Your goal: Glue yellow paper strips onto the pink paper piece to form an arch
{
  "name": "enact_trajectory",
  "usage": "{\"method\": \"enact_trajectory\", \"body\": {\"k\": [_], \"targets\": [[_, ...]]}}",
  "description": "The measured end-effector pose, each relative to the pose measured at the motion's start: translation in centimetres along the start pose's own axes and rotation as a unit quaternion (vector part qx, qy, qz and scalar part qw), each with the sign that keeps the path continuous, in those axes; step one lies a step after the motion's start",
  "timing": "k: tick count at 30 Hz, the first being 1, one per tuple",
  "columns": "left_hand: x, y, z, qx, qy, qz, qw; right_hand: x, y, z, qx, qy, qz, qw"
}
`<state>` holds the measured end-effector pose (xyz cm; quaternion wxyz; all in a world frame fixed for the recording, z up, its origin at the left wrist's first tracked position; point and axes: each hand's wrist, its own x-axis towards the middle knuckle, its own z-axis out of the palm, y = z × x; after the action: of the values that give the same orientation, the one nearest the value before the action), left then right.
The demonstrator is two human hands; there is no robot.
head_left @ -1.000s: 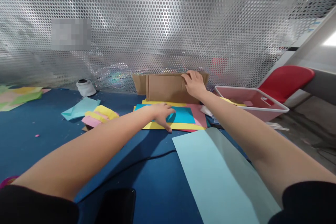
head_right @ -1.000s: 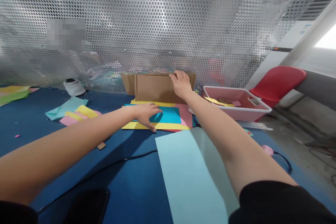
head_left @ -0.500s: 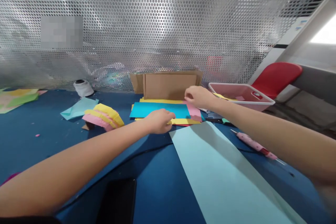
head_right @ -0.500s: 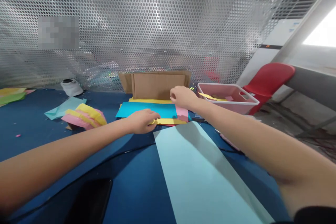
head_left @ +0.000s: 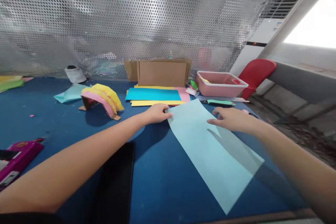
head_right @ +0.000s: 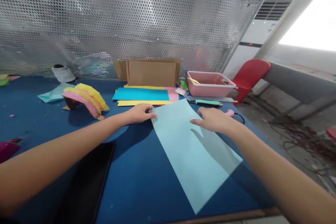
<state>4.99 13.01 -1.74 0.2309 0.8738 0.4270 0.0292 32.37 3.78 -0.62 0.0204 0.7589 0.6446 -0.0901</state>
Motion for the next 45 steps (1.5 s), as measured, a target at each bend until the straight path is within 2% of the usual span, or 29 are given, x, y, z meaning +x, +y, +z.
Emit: {"method": "enact_trajectory", "body": {"k": [3, 6, 10, 14, 22, 25, 29, 32, 36, 38, 41, 45], "targets": [[-1.7, -0.2, -0.1, -0.068, 0.004, 0.022, 0.997, -1.7, 0.4, 0.7, 0.045, 0.015, 0.011, 0.999], [-3.2, -1.0, -0.2, -0.144, -0.005, 0.026, 0.989, -2.3, -0.4, 1.2, 0.093, 0.011, -0.01, 0.996], [-4.4, -2.2, -0.1, -0.207, 0.005, 0.01, 0.978, -1.4, -2.3, 1.5, 0.131, -0.007, -0.048, 0.99], [-4.8, -3.1, 0.1, -0.219, 0.025, 0.01, 0.975, -0.1, -3.7, 2.4, 0.15, 0.02, -0.05, 0.987], [-6.2, -3.1, 0.7, -0.113, 0.07, 0.036, 0.991, 0.7, -2.9, 5.7, 0.139, 0.095, -0.033, 0.985], [-6.7, -3.3, 1.1, -0.07, 0.067, 0.025, 0.995, 1.0, -2.4, 6.2, 0.159, 0.098, -0.049, 0.981], [-6.3, -4.7, 1.7, -0.015, 0.085, 0.037, 0.996, 1.2, -2.3, 6.4, 0.204, 0.112, -0.058, 0.971], [-5.7, -5.8, 2.0, 0.013, 0.105, 0.053, 0.993, 0.7, -2.0, 5.8, 0.241, 0.089, -0.062, 0.964], [-5.5, -6.1, 2.5, 0.038, 0.142, 0.048, 0.988, 0.1, -0.9, 4.8, 0.276, 0.003, -0.067, 0.959], [-5.6, -6.0, 2.7, 0.057, 0.161, 0.053, 0.984, 0.0, -0.5, 4.5, 0.286, -0.02, -0.057, 0.956], [-6.1, -5.5, 2.7, 0.095, 0.178, 0.073, 0.977, 0.2, -0.2, 4.6, 0.298, -0.018, -0.032, 0.954], [-7.2, -4.0, 2.6, 0.139, 0.15, 0.115, 0.972, 0.2, -0.5, 4.8, 0.32, 0.009, -0.01, 0.947]]}}
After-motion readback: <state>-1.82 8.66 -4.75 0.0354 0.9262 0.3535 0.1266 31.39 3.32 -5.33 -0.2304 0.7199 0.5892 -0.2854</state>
